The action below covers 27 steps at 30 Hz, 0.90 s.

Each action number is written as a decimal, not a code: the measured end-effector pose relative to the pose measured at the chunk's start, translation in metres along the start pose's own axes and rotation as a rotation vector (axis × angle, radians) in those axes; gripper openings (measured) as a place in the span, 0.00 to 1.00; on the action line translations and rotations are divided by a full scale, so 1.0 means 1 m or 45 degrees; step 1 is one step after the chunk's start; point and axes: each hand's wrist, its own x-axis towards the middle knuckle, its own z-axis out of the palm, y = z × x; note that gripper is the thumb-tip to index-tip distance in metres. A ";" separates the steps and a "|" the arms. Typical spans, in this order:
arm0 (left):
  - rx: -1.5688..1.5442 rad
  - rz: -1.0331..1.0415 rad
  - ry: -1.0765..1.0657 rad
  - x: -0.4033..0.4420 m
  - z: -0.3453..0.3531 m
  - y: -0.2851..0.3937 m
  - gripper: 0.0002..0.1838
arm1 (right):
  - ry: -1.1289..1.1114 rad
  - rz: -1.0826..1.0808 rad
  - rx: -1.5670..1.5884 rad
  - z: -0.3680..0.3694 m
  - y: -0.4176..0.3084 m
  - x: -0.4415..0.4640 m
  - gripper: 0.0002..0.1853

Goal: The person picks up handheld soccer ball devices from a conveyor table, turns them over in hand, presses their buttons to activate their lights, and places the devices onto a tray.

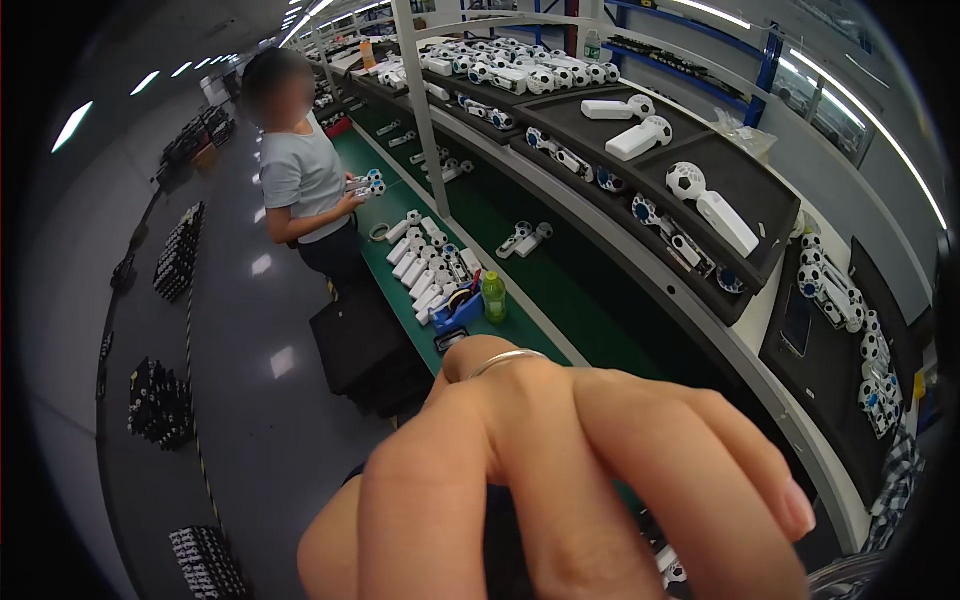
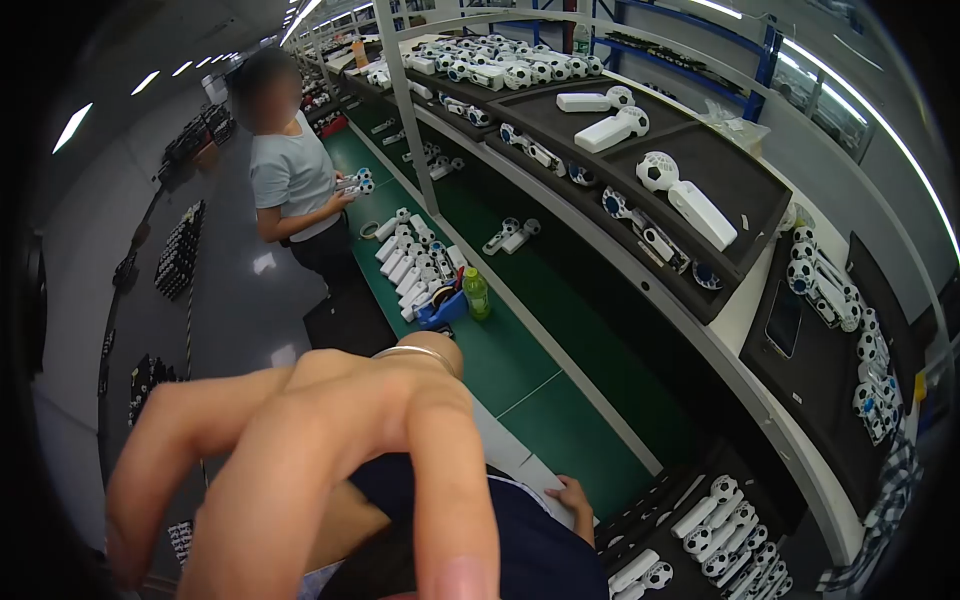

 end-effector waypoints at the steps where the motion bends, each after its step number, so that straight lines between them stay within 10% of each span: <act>1: -0.003 0.019 -0.007 0.000 0.001 -0.001 0.17 | -0.005 -0.004 -0.006 -0.001 -0.003 -0.003 0.24; 15: -0.106 0.123 -0.132 0.008 -0.001 -0.014 0.21 | -0.029 0.140 -0.010 -0.007 -0.021 0.000 0.27; 27: 0.103 0.264 0.280 -0.024 -0.025 0.002 0.25 | 0.050 0.184 -0.014 0.001 -0.018 -0.013 0.31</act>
